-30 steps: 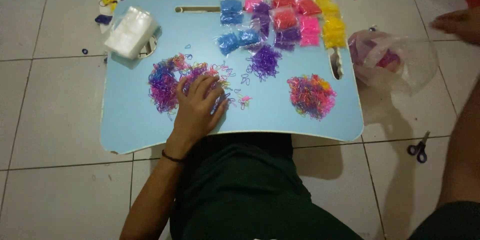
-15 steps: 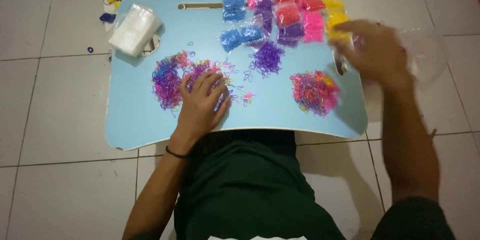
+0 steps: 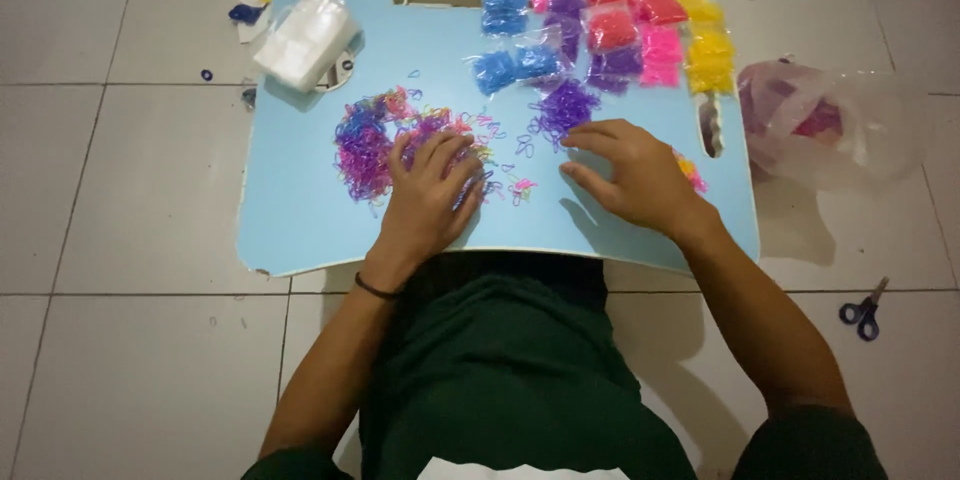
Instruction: The person sorts small colorful rubber bands by hand, shifting them on a table into separate piles by color.
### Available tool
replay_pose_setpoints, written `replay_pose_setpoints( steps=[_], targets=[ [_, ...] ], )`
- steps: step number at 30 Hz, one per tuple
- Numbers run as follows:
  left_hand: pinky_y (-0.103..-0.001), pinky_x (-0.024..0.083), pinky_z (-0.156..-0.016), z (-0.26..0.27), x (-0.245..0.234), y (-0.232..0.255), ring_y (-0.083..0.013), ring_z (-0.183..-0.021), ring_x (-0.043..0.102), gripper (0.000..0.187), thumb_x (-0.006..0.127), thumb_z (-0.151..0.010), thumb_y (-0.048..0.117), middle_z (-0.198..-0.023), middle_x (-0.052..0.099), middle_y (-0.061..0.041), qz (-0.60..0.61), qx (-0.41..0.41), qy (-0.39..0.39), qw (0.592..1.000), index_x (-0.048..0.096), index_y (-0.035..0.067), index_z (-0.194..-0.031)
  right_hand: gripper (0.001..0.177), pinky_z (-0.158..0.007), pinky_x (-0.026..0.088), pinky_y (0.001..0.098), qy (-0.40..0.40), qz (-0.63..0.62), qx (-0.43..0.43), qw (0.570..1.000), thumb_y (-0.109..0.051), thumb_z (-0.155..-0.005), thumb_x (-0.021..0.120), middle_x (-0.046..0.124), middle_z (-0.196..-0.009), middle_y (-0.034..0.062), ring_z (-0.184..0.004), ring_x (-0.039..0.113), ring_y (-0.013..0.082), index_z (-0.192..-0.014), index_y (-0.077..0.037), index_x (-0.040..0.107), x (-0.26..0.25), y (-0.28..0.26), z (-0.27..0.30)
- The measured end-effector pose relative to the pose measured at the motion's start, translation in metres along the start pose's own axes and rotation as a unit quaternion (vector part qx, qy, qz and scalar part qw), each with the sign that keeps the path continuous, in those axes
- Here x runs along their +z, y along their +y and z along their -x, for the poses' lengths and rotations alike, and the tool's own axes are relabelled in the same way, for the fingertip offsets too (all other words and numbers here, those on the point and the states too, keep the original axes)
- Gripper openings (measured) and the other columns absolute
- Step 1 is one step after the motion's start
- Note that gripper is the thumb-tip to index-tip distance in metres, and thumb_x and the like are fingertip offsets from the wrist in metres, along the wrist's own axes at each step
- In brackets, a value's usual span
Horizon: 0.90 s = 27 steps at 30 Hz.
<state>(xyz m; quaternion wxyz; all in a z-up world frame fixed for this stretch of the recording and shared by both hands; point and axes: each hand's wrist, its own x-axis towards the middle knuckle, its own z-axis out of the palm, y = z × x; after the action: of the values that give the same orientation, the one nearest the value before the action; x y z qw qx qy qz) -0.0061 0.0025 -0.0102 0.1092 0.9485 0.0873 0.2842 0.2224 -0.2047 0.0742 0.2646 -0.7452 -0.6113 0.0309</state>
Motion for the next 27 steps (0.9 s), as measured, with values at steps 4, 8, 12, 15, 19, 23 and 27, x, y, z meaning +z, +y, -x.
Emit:
replay_pose_setpoints(
  steps=[4, 8, 12, 15, 19, 23, 27],
  targets=[
    [-0.068, 0.021, -0.116, 0.001, 0.003, 0.000, -0.0330, -0.141, 0.049, 0.024, 0.066, -0.101, 0.026, -0.138, 0.062, -0.015, 0.004, -0.003, 0.005, 1.000, 0.069, 0.019, -0.124, 0.027, -0.100, 0.052, 0.0507, -0.018, 0.000, -0.003, 1.000, -0.017, -0.098, 0.071, 0.073, -0.121, 0.0203, -0.116, 0.068, 0.0405, -0.124, -0.008, 0.075, 0.018, -0.011, -0.007],
    [-0.068, 0.021, -0.116, -0.002, 0.005, 0.000, -0.0331, -0.141, 0.049, 0.025, 0.066, -0.100, 0.024, -0.138, 0.061, -0.015, 0.010, -0.003, 0.009, 1.000, 0.069, 0.019, -0.124, 0.027, -0.099, 0.053, 0.0493, -0.029, 0.004, -0.002, 1.000, -0.018, -0.098, 0.071, 0.073, -0.120, 0.0190, -0.116, 0.068, 0.0388, -0.123, -0.009, 0.075, 0.029, -0.017, -0.009],
    [-0.068, 0.021, -0.116, -0.005, 0.002, -0.001, -0.0324, -0.141, 0.048, 0.024, 0.066, -0.100, 0.022, -0.139, 0.061, -0.014, 0.007, 0.006, 0.011, 1.000, 0.069, 0.019, -0.124, 0.026, -0.099, 0.053, 0.0456, -0.029, 0.025, -0.018, 0.999, -0.019, -0.098, 0.070, 0.073, -0.121, 0.0147, -0.117, 0.068, 0.0341, -0.122, -0.011, 0.076, 0.035, -0.013, -0.009],
    [-0.067, 0.022, -0.117, -0.005, -0.001, 0.000, -0.0320, -0.141, 0.048, 0.024, 0.065, -0.100, 0.019, -0.140, 0.060, -0.014, 0.000, 0.008, 0.007, 1.000, 0.069, 0.018, -0.123, 0.027, -0.100, 0.051, 0.0437, -0.031, 0.031, -0.049, 0.998, -0.017, -0.097, 0.070, 0.072, -0.124, 0.0119, -0.121, 0.065, 0.0321, -0.123, -0.013, 0.076, 0.038, -0.015, -0.010],
    [-0.069, 0.022, -0.117, -0.006, -0.006, 0.004, -0.0333, -0.141, 0.048, 0.024, 0.067, -0.097, 0.015, -0.140, 0.060, -0.014, 0.017, -0.001, 0.004, 1.000, 0.071, 0.017, -0.120, 0.034, -0.105, 0.047, 0.0514, -0.034, 0.038, -0.118, 0.992, -0.011, -0.095, 0.069, 0.068, -0.131, 0.0152, -0.130, 0.057, 0.0389, -0.129, -0.014, 0.073, 0.040, -0.032, -0.016],
    [-0.071, 0.021, -0.116, -0.004, -0.005, 0.003, -0.0347, -0.142, 0.047, 0.024, 0.067, -0.096, 0.014, -0.141, 0.059, -0.016, 0.024, 0.000, 0.007, 1.000, 0.070, 0.017, -0.119, 0.033, -0.106, 0.043, 0.0553, -0.028, 0.061, -0.129, 0.989, -0.010, -0.092, 0.070, 0.063, -0.140, 0.0143, -0.138, 0.049, 0.0413, -0.123, -0.018, 0.076, 0.054, -0.036, -0.023],
    [-0.068, 0.020, -0.117, -0.005, -0.005, 0.003, -0.0327, -0.143, 0.046, 0.026, 0.066, -0.096, 0.014, -0.141, 0.059, -0.014, 0.011, 0.007, 0.011, 1.000, 0.070, 0.019, -0.121, 0.036, -0.105, 0.040, 0.0588, -0.017, 0.128, -0.150, 0.980, -0.015, -0.090, 0.070, 0.051, -0.155, 0.0101, -0.150, 0.034, 0.0411, -0.123, -0.028, 0.073, 0.072, -0.029, -0.025]
  ],
)
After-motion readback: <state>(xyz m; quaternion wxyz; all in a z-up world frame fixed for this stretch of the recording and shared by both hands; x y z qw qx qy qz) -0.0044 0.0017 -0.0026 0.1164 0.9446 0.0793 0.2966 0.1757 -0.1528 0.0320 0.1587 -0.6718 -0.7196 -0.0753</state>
